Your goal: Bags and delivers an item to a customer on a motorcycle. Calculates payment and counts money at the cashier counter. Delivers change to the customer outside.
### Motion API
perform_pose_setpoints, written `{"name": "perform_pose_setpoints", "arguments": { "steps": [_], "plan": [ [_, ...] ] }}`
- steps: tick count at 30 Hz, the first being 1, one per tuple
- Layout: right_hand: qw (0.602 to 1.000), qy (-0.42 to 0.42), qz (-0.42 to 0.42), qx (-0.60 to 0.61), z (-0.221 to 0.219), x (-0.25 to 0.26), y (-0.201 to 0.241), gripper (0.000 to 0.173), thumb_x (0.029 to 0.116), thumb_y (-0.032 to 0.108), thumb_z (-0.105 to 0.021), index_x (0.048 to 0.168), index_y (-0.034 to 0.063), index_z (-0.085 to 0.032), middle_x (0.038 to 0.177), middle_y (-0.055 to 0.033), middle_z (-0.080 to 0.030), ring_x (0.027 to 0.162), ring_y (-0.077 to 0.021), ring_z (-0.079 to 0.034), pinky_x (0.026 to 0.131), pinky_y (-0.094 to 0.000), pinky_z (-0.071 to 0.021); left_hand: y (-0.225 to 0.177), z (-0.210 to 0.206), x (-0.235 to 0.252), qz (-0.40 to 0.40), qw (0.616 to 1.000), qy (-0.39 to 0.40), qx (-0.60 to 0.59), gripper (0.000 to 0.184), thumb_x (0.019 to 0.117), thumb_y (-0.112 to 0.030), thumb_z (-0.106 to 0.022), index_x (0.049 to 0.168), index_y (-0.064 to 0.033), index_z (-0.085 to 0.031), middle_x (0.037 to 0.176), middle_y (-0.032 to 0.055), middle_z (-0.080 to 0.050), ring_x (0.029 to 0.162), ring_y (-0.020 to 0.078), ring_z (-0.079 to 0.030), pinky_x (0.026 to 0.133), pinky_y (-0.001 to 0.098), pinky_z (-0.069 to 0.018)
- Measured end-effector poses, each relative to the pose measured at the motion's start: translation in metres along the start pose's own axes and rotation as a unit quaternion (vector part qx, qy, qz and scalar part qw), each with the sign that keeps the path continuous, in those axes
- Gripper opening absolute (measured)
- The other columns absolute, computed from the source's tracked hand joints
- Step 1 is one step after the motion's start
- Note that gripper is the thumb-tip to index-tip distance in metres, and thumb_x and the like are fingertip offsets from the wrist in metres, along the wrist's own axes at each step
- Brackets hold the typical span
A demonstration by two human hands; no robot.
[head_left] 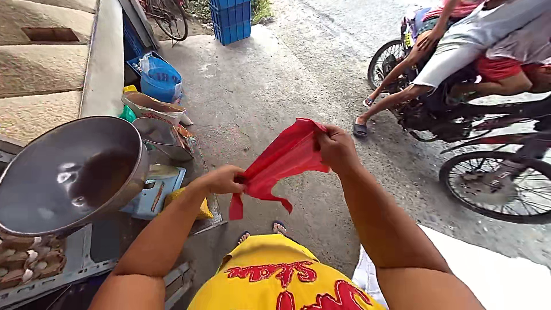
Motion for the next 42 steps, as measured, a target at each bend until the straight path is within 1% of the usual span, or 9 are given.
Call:
{"name": "perform_pose_setpoints", "arguments": {
  "steps": [4, 6, 8, 10, 13, 20, 27, 37, 42],
  "plan": [
    [0.978, -0.071, -0.147, 0.126, 0.041, -0.010, -0.070, 0.038, 0.1094, 0.037, -0.048, 0.108, 0.0046, -0.067, 0.083, -0.0048, -0.066, 0.074, -0.0120, -0.065, 0.073, -0.0390, -0.0572, 0.043, 0.008, -0.015, -0.089, 0.921, -0.061, -0.375, 0.019, 0.0790, -0.032, -0.080, 0.085, -0.0137, -0.076, 0.079, -0.0023, -0.076, 0.069, 0.0029, -0.070, 0.068, 0.0209, -0.0580],
    [0.961, -0.104, -0.194, 0.169, 0.051, -0.024, -0.093, 0.040, 0.1096, 0.039, -0.047, 0.114, 0.0033, -0.065, 0.090, -0.0070, -0.067, 0.080, -0.0133, -0.066, 0.077, -0.0402, -0.0575, 0.056, 0.015, -0.008, -0.189, 0.802, -0.196, -0.531, 0.070, 0.0667, -0.064, -0.087, 0.119, -0.0196, -0.072, 0.116, 0.0021, -0.076, 0.107, 0.0167, -0.072, 0.097, 0.0381, -0.0587],
    [0.942, -0.130, -0.235, 0.199, 0.058, -0.039, -0.115, 0.042, 0.1099, 0.039, -0.046, 0.123, 0.0030, -0.064, 0.099, -0.0108, -0.068, 0.087, -0.0167, -0.068, 0.081, -0.0432, -0.0581, 0.044, -0.002, 0.022, -0.207, 0.801, -0.246, -0.505, 0.107, 0.0638, -0.082, -0.076, 0.147, -0.0193, -0.051, 0.150, 0.0035, -0.057, 0.137, 0.0194, -0.055, 0.112, 0.0393, -0.0470],
    [0.923, -0.145, -0.278, 0.221, 0.059, -0.053, -0.137, 0.044, 0.1103, 0.041, -0.045, 0.128, 0.0043, -0.062, 0.103, -0.0130, -0.068, 0.090, -0.0200, -0.068, 0.082, -0.0448, -0.0580, 0.021, -0.028, 0.056, -0.159, 0.822, -0.255, -0.484, 0.108, 0.0690, -0.062, -0.087, 0.151, -0.0069, -0.043, 0.151, 0.0080, -0.055, 0.136, 0.0177, -0.054, 0.112, 0.0370, -0.0455],
    [0.895, -0.166, -0.331, 0.247, 0.063, -0.069, -0.165, 0.045, 0.1111, 0.041, -0.042, 0.133, 0.0052, -0.059, 0.109, -0.0152, -0.067, 0.095, -0.0230, -0.067, 0.084, -0.0461, -0.0565, -0.013, -0.050, 0.097, -0.028, 0.845, -0.269, -0.461, 0.043, 0.0943, 0.002, -0.068, 0.135, 0.0062, -0.055, 0.121, 0.0150, -0.069, 0.106, 0.0180, -0.068, 0.096, 0.0363, -0.0558],
    [0.944, -0.220, -0.246, 0.007, 0.091, -0.104, -0.160, 0.084, 0.0906, 0.043, -0.074, 0.150, -0.0067, -0.042, 0.150, -0.0357, -0.042, 0.140, -0.0500, -0.042, 0.116, -0.0647, -0.0332, -0.044, -0.062, 0.128, 0.049, 0.842, -0.296, -0.447, 0.026, 0.0865, 0.003, -0.078, 0.110, 0.0069, -0.067, 0.098, 0.0175, -0.073, 0.087, 0.0233, -0.073, 0.079, 0.0400, -0.0629],
    [0.910, 0.002, -0.176, 0.376, -0.013, -0.088, -0.113, 0.032, 0.0851, 0.008, -0.080, 0.110, -0.0049, -0.066, 0.099, -0.0129, -0.070, 0.089, -0.0190, -0.069, 0.085, -0.0403, -0.0590, -0.117, -0.098, 0.153, 0.087, 0.848, -0.216, -0.476, 0.043, 0.0977, -0.018, -0.072, 0.131, 0.0031, -0.054, 0.094, 0.0164, -0.070, 0.076, 0.0220, -0.070, 0.069, 0.0405, -0.0609],
    [0.963, -0.191, -0.188, -0.005, 0.111, -0.110, -0.164, 0.015, 0.0897, 0.007, -0.065, 0.093, -0.0071, -0.068, 0.090, -0.0187, -0.066, 0.084, -0.0294, -0.065, 0.080, -0.0478, -0.0540, -0.106, -0.055, 0.144, -0.112, 0.735, -0.185, -0.642, 0.021, 0.1022, 0.001, -0.042, 0.088, -0.0127, -0.050, 0.079, 0.0048, -0.071, 0.072, 0.0177, -0.072, 0.068, 0.0372, -0.0632],
    [0.963, -0.109, -0.246, -0.016, 0.107, -0.108, -0.153, 0.061, 0.0821, 0.007, -0.071, 0.140, -0.0016, -0.054, 0.143, -0.0280, -0.051, 0.130, -0.0417, -0.054, 0.106, -0.0567, -0.0464, -0.133, -0.019, 0.142, -0.152, 0.865, -0.279, -0.388, 0.026, 0.0936, 0.006, -0.059, 0.080, -0.0106, -0.044, 0.068, -0.0030, -0.053, 0.061, 0.0077, -0.056, 0.062, 0.0273, -0.0537]
  ]
}}
Point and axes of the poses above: each hand's wrist, its own x-axis towards the middle knuckle, its own z-axis out of the back of the hand, y = z × x, the point moved 9 cm from there along x, towards the middle knuckle
